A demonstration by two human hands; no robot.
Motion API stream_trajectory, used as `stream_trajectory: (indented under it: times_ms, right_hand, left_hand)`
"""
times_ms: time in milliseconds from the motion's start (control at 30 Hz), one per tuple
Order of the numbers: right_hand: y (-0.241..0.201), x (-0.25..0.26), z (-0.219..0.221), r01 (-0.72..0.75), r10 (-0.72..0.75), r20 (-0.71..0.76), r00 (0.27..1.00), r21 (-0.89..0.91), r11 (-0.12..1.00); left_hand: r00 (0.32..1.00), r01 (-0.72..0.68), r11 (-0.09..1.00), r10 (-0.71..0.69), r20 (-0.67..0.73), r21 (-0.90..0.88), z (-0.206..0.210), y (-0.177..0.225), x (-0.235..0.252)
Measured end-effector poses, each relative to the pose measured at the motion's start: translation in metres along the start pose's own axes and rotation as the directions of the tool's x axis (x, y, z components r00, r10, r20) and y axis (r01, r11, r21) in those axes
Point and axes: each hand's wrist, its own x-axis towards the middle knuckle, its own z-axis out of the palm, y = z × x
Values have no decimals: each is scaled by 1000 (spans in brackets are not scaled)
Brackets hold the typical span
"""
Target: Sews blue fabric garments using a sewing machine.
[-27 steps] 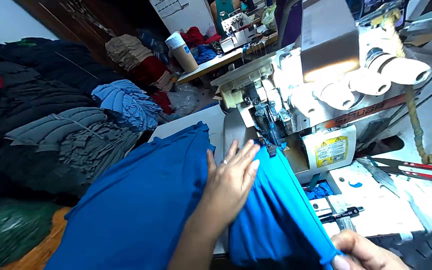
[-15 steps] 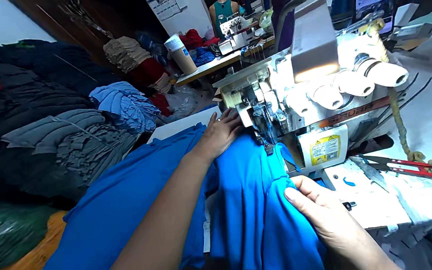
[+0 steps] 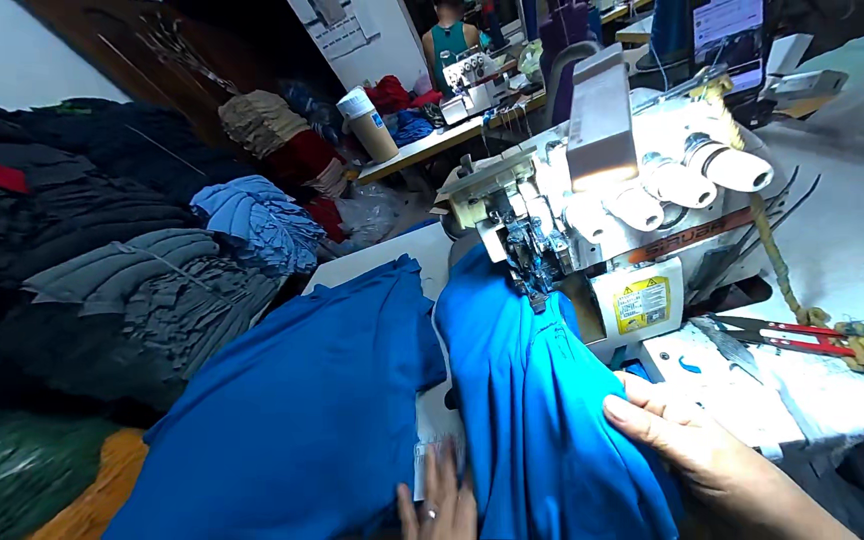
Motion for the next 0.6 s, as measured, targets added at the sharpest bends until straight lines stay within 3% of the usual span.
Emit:
stream_trajectory:
  times_ms: [100,167,233,267,333,433,500,600]
  right_hand:
    - [-1,-4,1,-28,31,-31,999,88,996]
    - [0,-5,3,-23,29,-49,998,107,994]
    - [2,-6,4,-23,29,-41,999,124,992]
    - [3,-6,4,-37,39,-23,999,113,993]
    - [7,-6,6,-83,84,-8,996,65,994]
    - [16,-5,14,-123,123,12,992,20,992]
    - [23,-2,19,-113,113,-9,994,16,993]
    - [33,0,20,-64,59,-79,995,-69,996]
  left_hand:
    - [978,-87,989,61,-200,-120,22,-2,-14]
    - [974,-61,953,-8,-228,-297,3,-7,-8]
    - [968,-37,933,-55,-244,-357,-38,-23,3]
    - [956,-59,947,-37,-291,-315,-62,-37,11]
    - [904,-147,988,118,-410,-40,-111,-61,33]
    - [816,-222,868,414,-403,444,-156,-73,84]
    - [786,-223,809,479,-390,544,-158,-68,125]
    - [859,-233,854,405,-314,466,-141,-61,162]
